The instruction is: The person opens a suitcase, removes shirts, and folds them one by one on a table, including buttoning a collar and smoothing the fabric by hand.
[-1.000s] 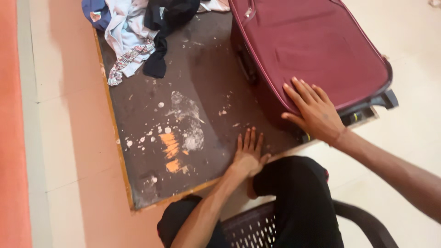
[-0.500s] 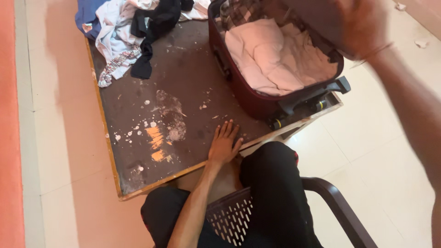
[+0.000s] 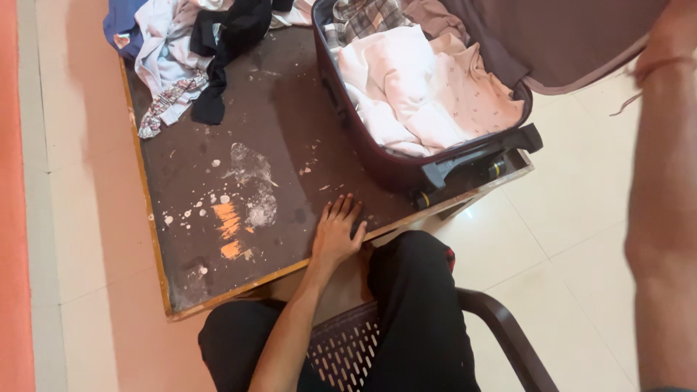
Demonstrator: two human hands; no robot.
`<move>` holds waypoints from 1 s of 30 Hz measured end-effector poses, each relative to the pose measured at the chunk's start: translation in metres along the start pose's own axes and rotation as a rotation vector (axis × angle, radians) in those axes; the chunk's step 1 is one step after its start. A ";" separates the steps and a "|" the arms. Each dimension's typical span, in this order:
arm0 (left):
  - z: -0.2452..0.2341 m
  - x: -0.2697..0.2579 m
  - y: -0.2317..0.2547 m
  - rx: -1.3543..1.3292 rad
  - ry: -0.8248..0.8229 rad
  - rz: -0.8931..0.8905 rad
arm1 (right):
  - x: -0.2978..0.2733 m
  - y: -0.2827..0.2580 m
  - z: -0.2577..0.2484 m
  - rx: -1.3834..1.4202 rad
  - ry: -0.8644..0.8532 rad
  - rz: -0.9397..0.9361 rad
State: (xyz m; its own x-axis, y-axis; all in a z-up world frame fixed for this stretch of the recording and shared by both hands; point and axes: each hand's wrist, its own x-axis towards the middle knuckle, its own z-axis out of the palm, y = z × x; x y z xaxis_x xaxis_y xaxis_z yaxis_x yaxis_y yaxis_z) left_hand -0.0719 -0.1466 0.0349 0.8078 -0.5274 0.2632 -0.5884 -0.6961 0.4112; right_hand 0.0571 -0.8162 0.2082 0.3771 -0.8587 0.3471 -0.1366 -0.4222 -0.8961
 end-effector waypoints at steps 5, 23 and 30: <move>-0.001 0.003 -0.001 0.014 -0.020 -0.002 | -0.058 0.058 0.030 0.374 -0.074 0.209; -0.005 0.009 0.003 0.009 -0.075 -0.059 | -0.161 0.182 0.060 0.738 -0.680 0.806; -0.003 0.005 0.000 -0.010 -0.063 -0.042 | -0.163 0.172 0.031 0.144 -0.814 0.546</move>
State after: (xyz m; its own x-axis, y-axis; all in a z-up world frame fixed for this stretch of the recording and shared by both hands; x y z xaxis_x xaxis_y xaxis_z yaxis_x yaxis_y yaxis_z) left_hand -0.0673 -0.1477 0.0385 0.8279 -0.5278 0.1899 -0.5535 -0.7135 0.4296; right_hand 0.0003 -0.7398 -0.0115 0.8172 -0.4410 -0.3711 -0.3868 0.0577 -0.9204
